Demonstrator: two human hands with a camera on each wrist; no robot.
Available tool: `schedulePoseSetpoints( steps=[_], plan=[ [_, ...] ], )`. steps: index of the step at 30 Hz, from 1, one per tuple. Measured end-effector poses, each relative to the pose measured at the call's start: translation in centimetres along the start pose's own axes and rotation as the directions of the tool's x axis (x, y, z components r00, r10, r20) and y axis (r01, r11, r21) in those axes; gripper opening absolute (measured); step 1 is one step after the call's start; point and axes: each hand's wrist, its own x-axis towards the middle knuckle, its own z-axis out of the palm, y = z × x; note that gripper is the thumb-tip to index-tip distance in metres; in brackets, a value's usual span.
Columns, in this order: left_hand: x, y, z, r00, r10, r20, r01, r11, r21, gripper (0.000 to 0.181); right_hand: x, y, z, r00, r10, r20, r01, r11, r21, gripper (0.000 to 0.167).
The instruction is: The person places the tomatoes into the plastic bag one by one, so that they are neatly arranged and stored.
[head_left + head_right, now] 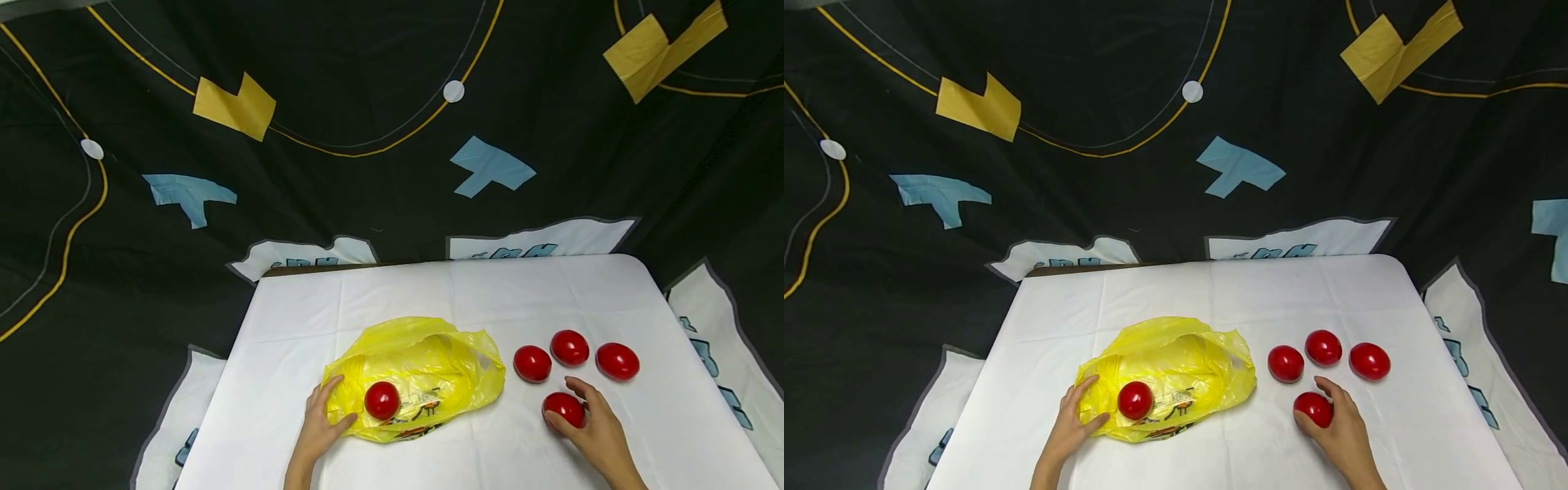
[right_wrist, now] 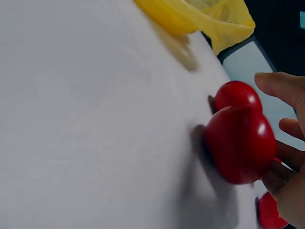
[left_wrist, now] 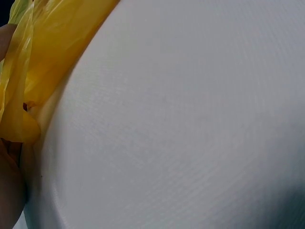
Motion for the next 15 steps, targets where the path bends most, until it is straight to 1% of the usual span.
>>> schedulePoseSetpoints(
  steps=[3,8,10,12,15],
  plan=[
    [0.0,0.1,0.0,1.000,0.001,-0.001,-0.001,1.000,0.004,0.078,-0.1,0.5,0.3,0.997,0.060,0.045,-0.060,0.998,-0.001,0.080],
    [0.1,0.1,-0.1,1.000,0.011,-0.012,-0.010,1.000,0.014,0.078,-0.3,1.1,0.8,0.992,0.102,0.074,-0.101,0.995,-0.014,0.083],
    [0.0,0.1,0.0,1.000,0.005,-0.014,-0.005,1.000,0.010,0.078,-0.3,1.3,0.9,0.988,0.128,0.091,-0.128,0.992,-0.007,0.084],
    [0.0,0.1,0.0,1.000,-0.010,-0.006,0.010,1.000,0.009,0.078,-0.4,1.5,1.0,0.980,0.166,0.114,-0.167,0.986,-0.002,0.086],
    [0.1,0.0,0.0,0.999,-0.032,0.007,0.032,0.999,0.000,0.078,-0.3,1.7,1.1,0.961,0.228,0.159,-0.232,0.973,0.001,0.089]
  ],
)
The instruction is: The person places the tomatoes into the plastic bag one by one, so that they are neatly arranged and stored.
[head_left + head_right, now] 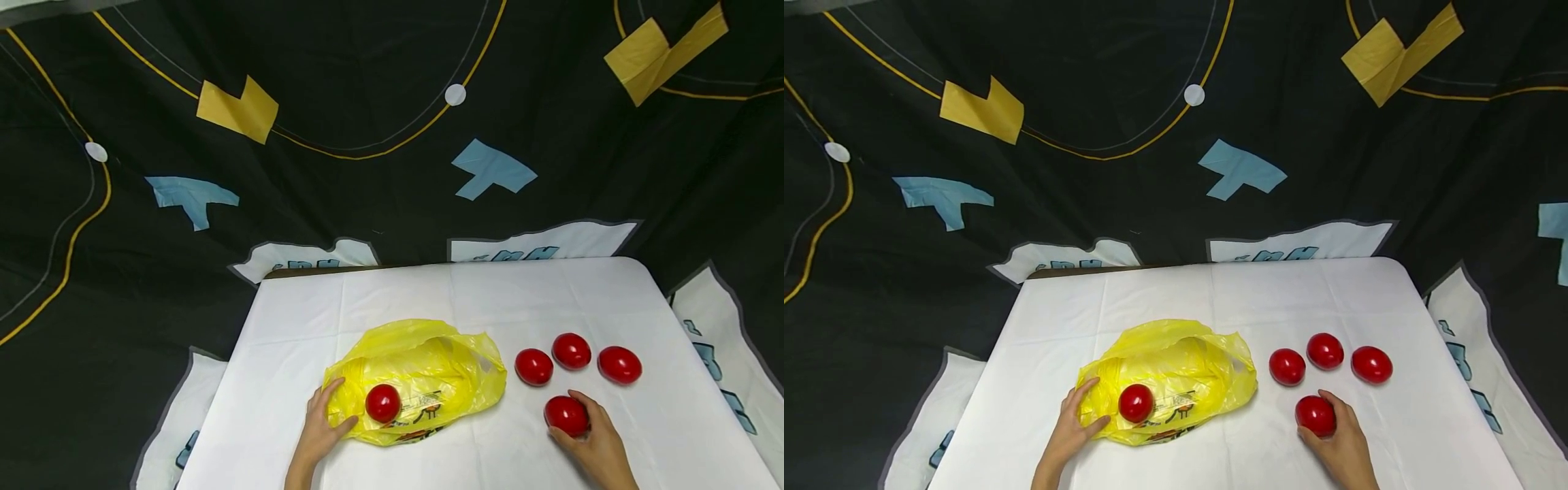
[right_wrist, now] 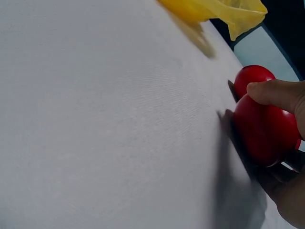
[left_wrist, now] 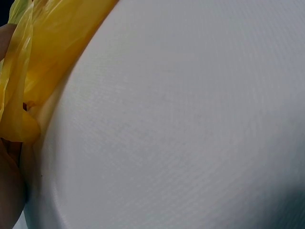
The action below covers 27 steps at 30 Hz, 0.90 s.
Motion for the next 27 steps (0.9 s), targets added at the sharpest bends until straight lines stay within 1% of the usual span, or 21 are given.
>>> schedulePoseSetpoints(
  steps=[3,7,13,23,27],
  plan=[
    [0.00,-0.05,0.00,1.000,-0.001,0.007,0.001,1.000,-0.002,0.078,0.01,0.14,0.10,0.999,0.044,0.019,-0.044,0.999,0.010,0.092],
    [0.03,0.01,0.01,1.000,0.010,0.000,-0.010,1.000,-0.010,0.078,0.00,0.27,0.21,0.997,0.070,0.026,-0.071,0.997,0.025,0.095],
    [0.06,0.04,0.10,1.000,0.012,-0.001,-0.012,1.000,-0.011,0.078,-0.09,0.47,0.36,0.996,0.083,0.032,-0.084,0.996,0.029,0.099],
    [-0.01,-0.09,0.06,1.000,0.002,0.001,-0.002,1.000,-0.002,0.077,-0.11,0.28,0.55,0.993,0.113,0.022,-0.114,0.993,0.030,0.100],
    [-0.08,-0.10,0.13,1.000,0.017,-0.007,-0.017,1.000,0.009,0.076,-0.14,0.22,0.50,0.993,0.115,0.020,-0.116,0.993,0.032,0.099]
  ],
)
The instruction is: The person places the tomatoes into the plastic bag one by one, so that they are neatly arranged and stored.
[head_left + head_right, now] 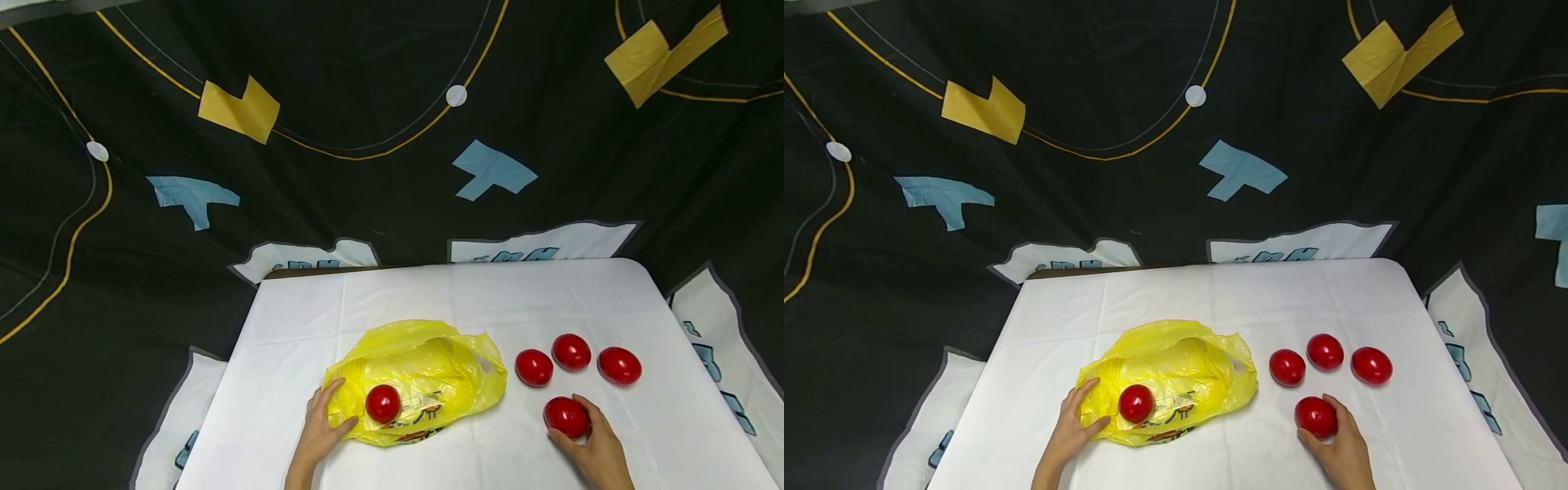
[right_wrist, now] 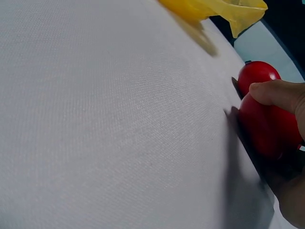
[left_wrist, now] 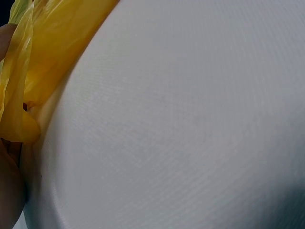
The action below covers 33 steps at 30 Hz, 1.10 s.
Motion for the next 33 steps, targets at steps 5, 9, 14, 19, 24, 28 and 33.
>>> schedulePoseSetpoints(
  steps=[5,9,14,19,24,28,33],
  plan=[
    [0.0,0.0,0.0,1.000,0.001,-0.003,-0.001,1.000,0.006,0.077,-0.1,-0.1,-0.2,1.000,0.005,0.001,-0.005,1.000,-0.001,0.100],
    [-0.1,0.0,0.0,1.000,0.005,-0.004,-0.005,1.000,0.011,0.077,-0.4,-0.1,-0.4,1.000,-0.007,-0.019,0.007,1.000,-0.008,0.097],
    [0.0,-0.1,0.1,1.000,0.028,-0.014,-0.027,1.000,0.014,0.076,-0.7,-0.8,-0.7,1.000,-0.004,-0.022,0.004,1.000,-0.002,0.095],
    [0.1,-0.2,0.1,0.999,0.031,-0.019,-0.031,0.999,0.015,0.076,-1.3,-2.2,-1.1,1.000,0.002,0.028,-0.003,1.000,0.022,0.098],
    [0.0,-0.2,0.2,0.999,0.030,-0.020,-0.030,1.000,0.004,0.076,-2.0,-4.1,-1.3,0.997,-0.034,0.064,0.031,0.999,0.044,0.098],
    [0.0,-0.2,0.2,0.999,0.038,-0.031,-0.038,0.999,0.003,0.076,-2.6,-5.7,-1.0,0.992,-0.109,0.066,0.106,0.993,0.054,0.095],
    [0.0,-0.2,0.2,1.000,0.019,-0.022,-0.019,1.000,-0.009,0.077,-3.0,-7.2,-0.1,0.969,-0.244,0.043,0.240,0.967,0.082,0.089]
  ],
)
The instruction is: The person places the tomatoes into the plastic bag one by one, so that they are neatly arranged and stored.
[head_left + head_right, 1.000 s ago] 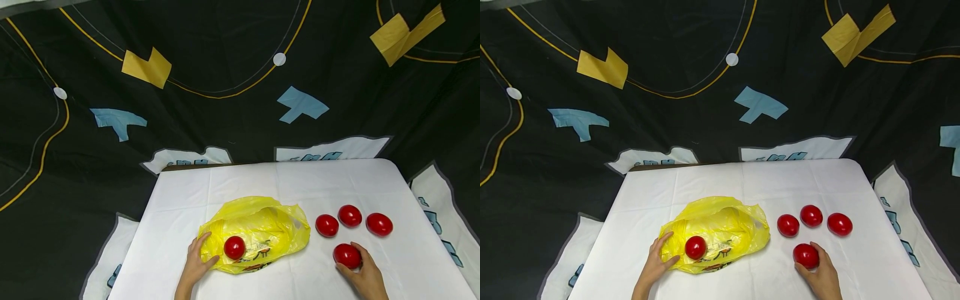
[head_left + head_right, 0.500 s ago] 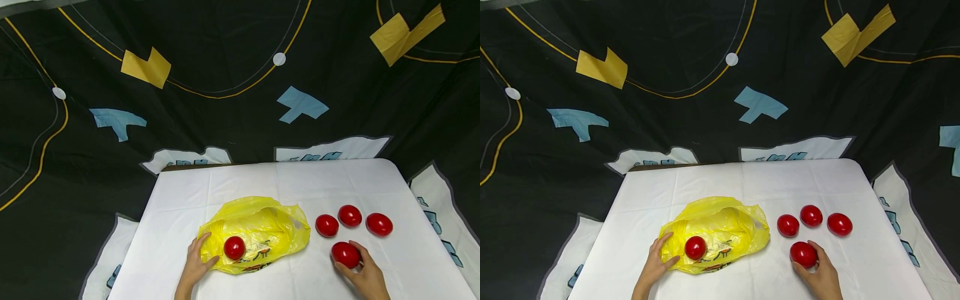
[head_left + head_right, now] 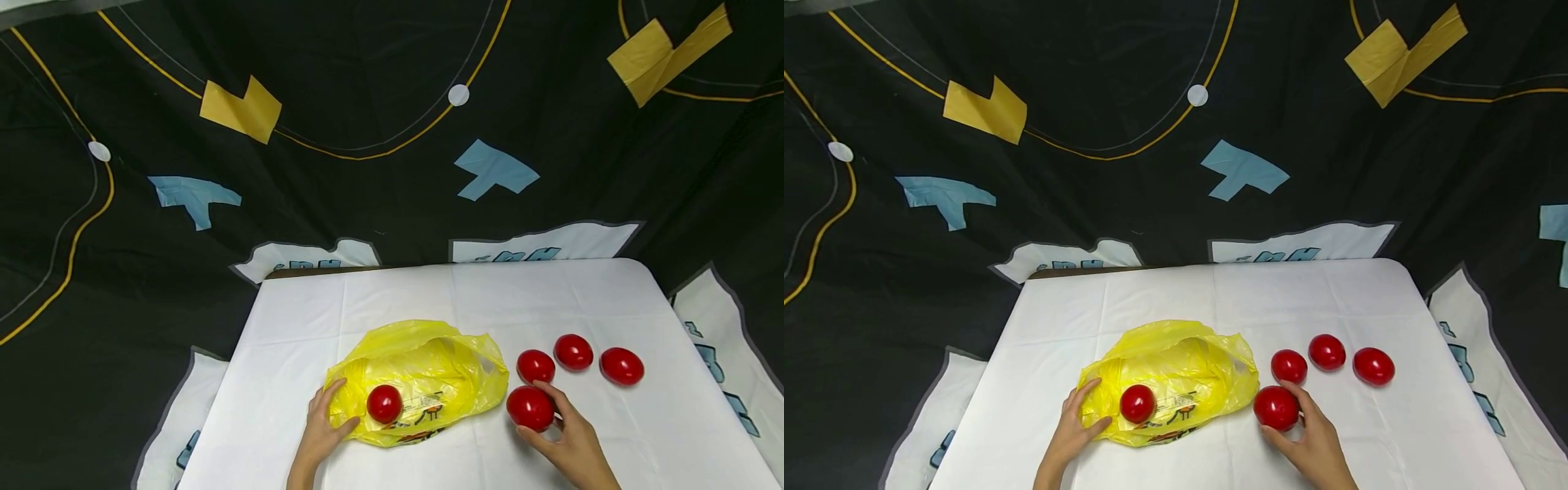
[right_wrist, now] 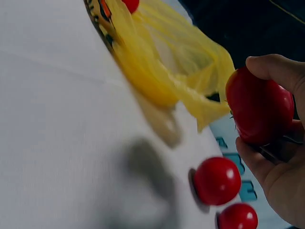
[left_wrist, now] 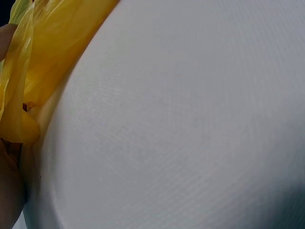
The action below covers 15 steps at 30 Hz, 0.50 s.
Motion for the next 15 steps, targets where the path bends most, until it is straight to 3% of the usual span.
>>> schedulePoseSetpoints(
  steps=[7,15],
  plan=[
    [0.1,0.1,-0.1,0.998,-0.053,0.034,0.054,0.999,-0.009,0.079,0.2,-1.3,1.5,0.986,-0.159,-0.043,0.161,0.987,0.028,0.080],
    [0.2,0.3,-0.2,0.997,-0.064,0.040,0.064,0.998,-0.003,0.079,1.3,-2.9,3.4,0.976,-0.214,-0.034,0.216,0.973,0.085,0.079]
  ],
)
